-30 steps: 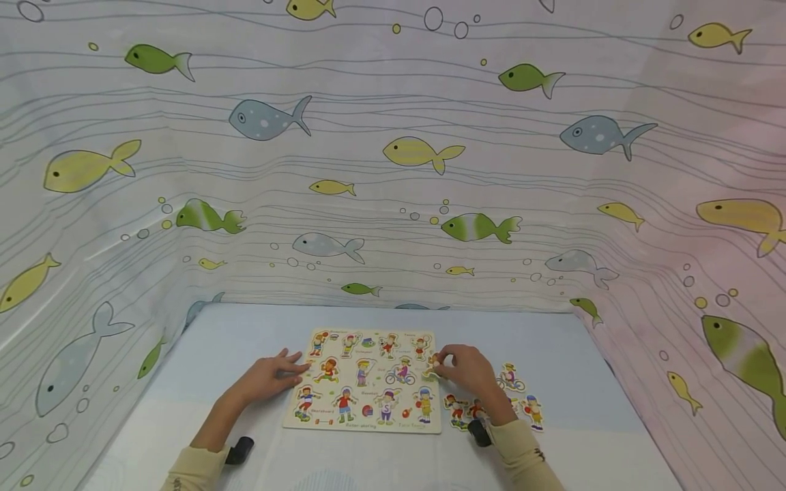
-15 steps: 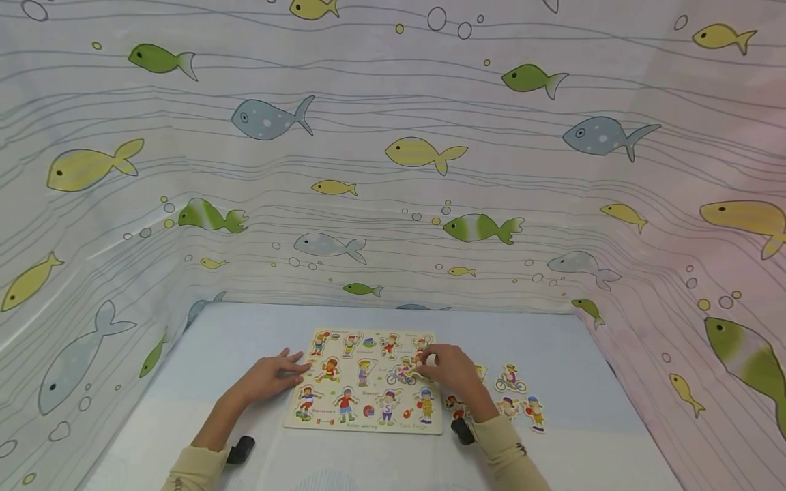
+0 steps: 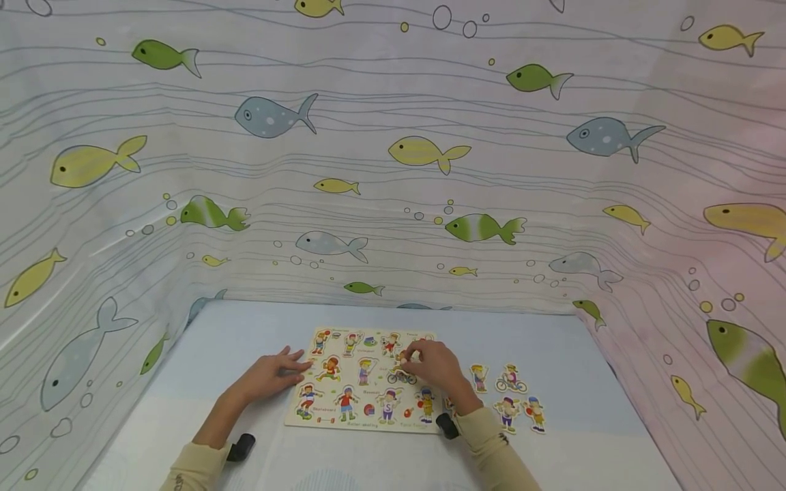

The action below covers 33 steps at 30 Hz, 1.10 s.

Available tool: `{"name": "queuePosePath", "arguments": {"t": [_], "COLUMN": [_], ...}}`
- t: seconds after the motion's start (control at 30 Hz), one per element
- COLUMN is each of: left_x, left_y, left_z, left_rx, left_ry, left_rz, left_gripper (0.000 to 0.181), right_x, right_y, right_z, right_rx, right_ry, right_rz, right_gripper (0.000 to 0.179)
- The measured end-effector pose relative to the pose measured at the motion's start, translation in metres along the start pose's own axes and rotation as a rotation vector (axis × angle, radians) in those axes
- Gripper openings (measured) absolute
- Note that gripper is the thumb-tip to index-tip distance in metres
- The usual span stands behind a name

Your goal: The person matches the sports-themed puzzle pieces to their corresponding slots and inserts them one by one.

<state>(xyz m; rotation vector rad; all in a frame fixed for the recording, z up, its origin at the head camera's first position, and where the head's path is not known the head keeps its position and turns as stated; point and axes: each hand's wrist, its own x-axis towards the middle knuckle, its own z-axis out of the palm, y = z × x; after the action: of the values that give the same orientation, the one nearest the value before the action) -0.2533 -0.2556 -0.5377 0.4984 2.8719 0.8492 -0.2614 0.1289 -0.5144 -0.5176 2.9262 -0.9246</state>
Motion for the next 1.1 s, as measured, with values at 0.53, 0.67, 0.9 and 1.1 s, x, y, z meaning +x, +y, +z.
{"name": "queuePosePath", "arguments": {"t": [0.53,0.67,0.9,1.1], "left_x": [0.001,0.001,0.001,0.001], "left_y": [0.000,-0.001,-0.001,0.000], "left_z": [0.000,0.001,0.001,0.000], "left_rx": [-0.013,-0.014,-0.016,-0.018], "left_ry": [-0.003,-0.002,0.001,0.002], "left_rz": [-0.018,-0.018,-0.019,-0.009], "left_gripper": [0.031,0.031,0.031,0.030], "right_x": [0.017,0.021,0.027,0.032], "right_y": [-0.022,-0.029,-0.041,-0.049], "right_z": [0.025,0.030,0.041,0.051], "right_rx": [0.031,0.028,0.033,0.017], "right_ry": [-0.041,-0.051,-0.066,-0.097], "right_rz": [-0.068,-0.055,-0.041,-0.028], "right_gripper": [0.012,0.012,0.011,0.012]}}
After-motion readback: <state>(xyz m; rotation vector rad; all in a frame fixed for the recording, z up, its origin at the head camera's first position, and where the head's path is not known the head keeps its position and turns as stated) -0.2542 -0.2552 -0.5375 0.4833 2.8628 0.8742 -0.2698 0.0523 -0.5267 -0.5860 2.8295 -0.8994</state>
